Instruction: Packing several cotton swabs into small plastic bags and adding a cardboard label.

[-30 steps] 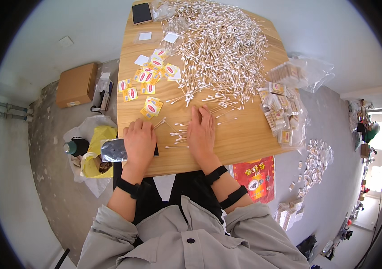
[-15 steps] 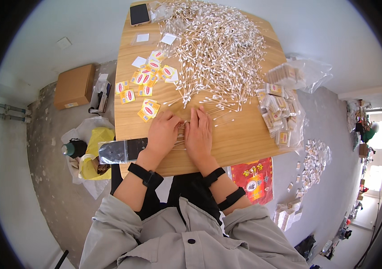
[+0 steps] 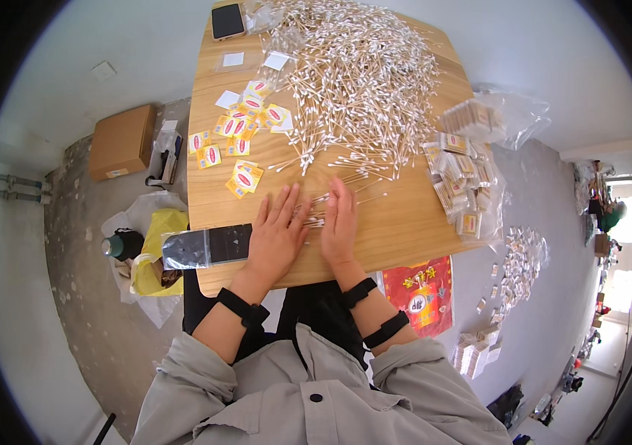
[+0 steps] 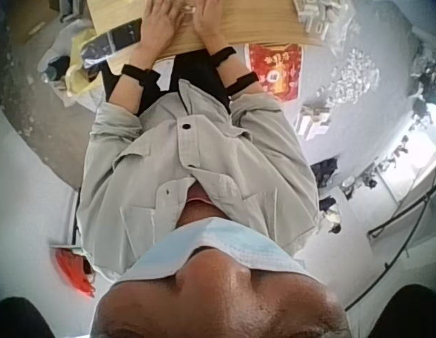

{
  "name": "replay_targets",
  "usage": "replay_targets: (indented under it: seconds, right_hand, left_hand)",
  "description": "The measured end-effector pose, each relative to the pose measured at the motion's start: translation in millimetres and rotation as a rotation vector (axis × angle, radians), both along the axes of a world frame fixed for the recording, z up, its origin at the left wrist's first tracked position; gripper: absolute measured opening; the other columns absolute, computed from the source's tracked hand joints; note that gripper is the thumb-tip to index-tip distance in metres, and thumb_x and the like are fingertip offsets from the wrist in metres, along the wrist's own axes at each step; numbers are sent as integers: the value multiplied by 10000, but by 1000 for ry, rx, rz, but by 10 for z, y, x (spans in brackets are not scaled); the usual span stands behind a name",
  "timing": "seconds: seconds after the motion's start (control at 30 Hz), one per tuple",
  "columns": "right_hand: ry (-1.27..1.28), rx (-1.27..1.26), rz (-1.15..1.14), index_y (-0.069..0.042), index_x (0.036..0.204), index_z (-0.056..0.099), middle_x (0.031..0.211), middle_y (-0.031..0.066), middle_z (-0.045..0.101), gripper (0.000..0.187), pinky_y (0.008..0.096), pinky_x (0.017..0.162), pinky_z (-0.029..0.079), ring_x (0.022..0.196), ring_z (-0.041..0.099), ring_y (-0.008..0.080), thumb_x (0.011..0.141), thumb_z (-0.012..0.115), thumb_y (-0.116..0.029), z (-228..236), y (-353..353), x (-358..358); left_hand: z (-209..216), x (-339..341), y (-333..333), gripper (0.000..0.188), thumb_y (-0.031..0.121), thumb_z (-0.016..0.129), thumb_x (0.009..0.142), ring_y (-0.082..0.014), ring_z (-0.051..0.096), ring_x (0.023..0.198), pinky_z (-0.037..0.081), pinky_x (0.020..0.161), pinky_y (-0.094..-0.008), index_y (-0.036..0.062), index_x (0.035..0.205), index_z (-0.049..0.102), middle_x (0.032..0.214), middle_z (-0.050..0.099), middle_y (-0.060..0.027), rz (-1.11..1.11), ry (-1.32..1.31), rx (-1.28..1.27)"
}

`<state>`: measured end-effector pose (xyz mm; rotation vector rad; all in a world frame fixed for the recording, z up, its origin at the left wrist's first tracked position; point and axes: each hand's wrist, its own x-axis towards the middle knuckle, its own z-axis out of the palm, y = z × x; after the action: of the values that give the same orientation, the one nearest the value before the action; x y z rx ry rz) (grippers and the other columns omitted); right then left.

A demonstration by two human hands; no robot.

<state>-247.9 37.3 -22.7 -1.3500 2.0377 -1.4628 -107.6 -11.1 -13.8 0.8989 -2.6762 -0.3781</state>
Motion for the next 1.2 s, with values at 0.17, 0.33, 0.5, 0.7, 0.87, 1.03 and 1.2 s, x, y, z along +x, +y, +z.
replay_targets:
  seconds: [0.17,0.33,0.5,0.7,0.87,1.03,1.2]
  right_hand:
    - [-116,-91,21,25,1325,452,1195,193,516,365,388,966,430,1109,539,311,1026,386,-174,-20,-9,23]
    - [-193,-146,5,27,1332,446,1214,195,509,386,385,983,423,1138,534,315,1032,365,-203,-105,-5,-15]
    - [-209,-112,10,41,1335,437,1235,190,525,402,378,1006,411,1171,526,294,1039,355,-217,-63,-10,11]
    - [-458,-49,265,27,1368,422,1366,171,463,424,382,1090,358,1279,462,269,1055,328,-242,-56,73,83]
    - [-695,-216,51,40,1398,365,1404,173,422,477,385,1159,277,1349,383,261,1060,307,-292,-56,-10,121]
    - [-708,-218,62,44,1415,325,1444,184,374,511,380,1185,230,1389,327,259,1061,308,-324,-125,37,95]
    - [-729,-202,57,42,1425,315,1461,179,363,517,380,1187,217,1394,319,261,1062,304,-326,-186,16,116]
  left_hand:
    - [1,52,29,707,326,631,881,-306,247,1452,202,1168,-490,57,1470,349,1558,273,-163,-4,13,11]
    - [122,61,211,994,540,702,754,-306,195,1473,170,1173,-508,11,1489,290,1574,223,-187,99,-5,81]
    - [37,-39,286,1135,645,693,681,-277,161,1486,106,1187,-506,-23,1491,262,1574,231,-171,130,-129,79]
    - [-61,-146,194,1086,535,733,685,-285,186,1479,112,1186,-510,-29,1486,263,1568,242,-182,114,-146,-14]
    - [-100,-95,232,1096,564,726,683,-276,198,1476,122,1183,-515,-18,1489,264,1567,253,-173,160,-32,10]
    - [90,20,177,1137,620,715,671,-278,189,1478,145,1176,-525,-23,1489,257,1575,235,-168,244,-128,61]
    - [35,113,239,1130,651,688,692,-276,161,1485,149,1174,-526,-26,1488,259,1584,212,-164,112,-189,54]
